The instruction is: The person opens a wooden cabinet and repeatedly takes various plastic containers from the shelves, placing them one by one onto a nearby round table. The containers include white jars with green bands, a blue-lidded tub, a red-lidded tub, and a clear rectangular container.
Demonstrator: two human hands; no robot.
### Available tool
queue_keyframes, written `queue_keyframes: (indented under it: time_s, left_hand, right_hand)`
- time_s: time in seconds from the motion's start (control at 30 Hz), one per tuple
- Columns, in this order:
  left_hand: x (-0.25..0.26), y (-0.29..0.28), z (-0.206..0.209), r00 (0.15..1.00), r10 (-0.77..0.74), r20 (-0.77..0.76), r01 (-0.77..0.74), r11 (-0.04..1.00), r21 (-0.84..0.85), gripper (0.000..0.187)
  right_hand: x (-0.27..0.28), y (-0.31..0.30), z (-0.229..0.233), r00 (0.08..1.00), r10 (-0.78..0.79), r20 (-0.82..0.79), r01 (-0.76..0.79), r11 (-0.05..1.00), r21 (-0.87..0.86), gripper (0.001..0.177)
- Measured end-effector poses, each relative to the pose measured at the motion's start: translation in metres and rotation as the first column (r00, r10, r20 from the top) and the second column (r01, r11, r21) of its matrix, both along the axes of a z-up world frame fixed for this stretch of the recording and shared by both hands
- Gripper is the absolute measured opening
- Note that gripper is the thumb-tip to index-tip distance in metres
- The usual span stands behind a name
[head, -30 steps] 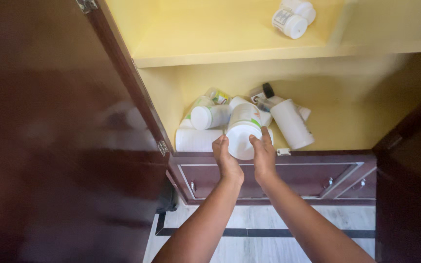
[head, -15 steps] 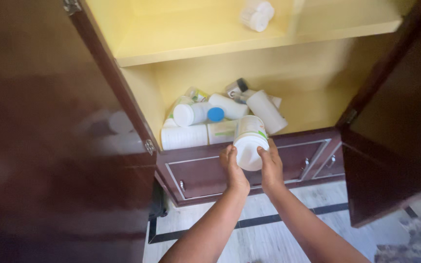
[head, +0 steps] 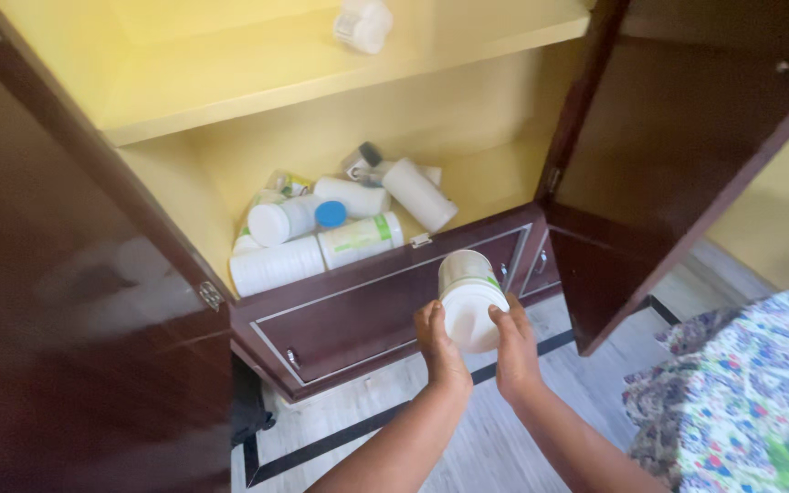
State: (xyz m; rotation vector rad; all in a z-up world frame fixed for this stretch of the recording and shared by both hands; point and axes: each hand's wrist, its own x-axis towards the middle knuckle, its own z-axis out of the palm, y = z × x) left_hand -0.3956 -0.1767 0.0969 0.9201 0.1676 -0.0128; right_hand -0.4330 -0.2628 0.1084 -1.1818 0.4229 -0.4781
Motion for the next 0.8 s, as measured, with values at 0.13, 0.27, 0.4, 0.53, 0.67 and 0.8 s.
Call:
queue_keyframes:
  time_s: [0.13, 0.27, 0.4, 0.53, 0.67, 0.8]
  left_hand:
    - [-0.031, -0.018, 0.011, 0.997, -0.064, -0.051, 0.066, 0.997, 0.037, 0.039]
    - [-0.067, -0.040, 0.025, 0.979, -0.151, -0.137, 0.152, 0.988, -0.002, 0.039]
    - [-0.115, -0.063, 0.036, 0.939, -0.253, -0.231, 0.262, 0.965, 0.005, 0.039]
    - [-0.165, -0.093, 0.045, 0.937, -0.310, -0.162, 0.313, 0.950, -0.010, 0.037]
    - [-0.213, -0.123, 0.054, 0.877, -0.425, -0.224, 0.431, 0.902, -0.025, 0.034]
    - [-0.261, -0.150, 0.069, 0.850, -0.515, -0.112, 0.519, 0.855, 0.004, 0.040]
  right_hand:
    - [-0.030, -0.016, -0.002, 0.996, -0.083, -0.025, 0.084, 0.996, 0.040, 0.076]
    - [-0.070, -0.035, -0.003, 0.992, -0.120, -0.026, 0.121, 0.990, 0.069, 0.078]
    - [-0.121, -0.057, 0.001, 0.978, -0.208, -0.028, 0.210, 0.974, 0.081, 0.078]
    - [-0.177, -0.079, 0.010, 0.940, -0.334, -0.072, 0.338, 0.940, 0.043, 0.077]
    - [-0.235, -0.102, 0.023, 0.896, -0.438, -0.072, 0.442, 0.895, 0.054, 0.078]
    - [-0.290, -0.122, 0.043, 0.842, -0.538, -0.048, 0.540, 0.840, 0.049, 0.077]
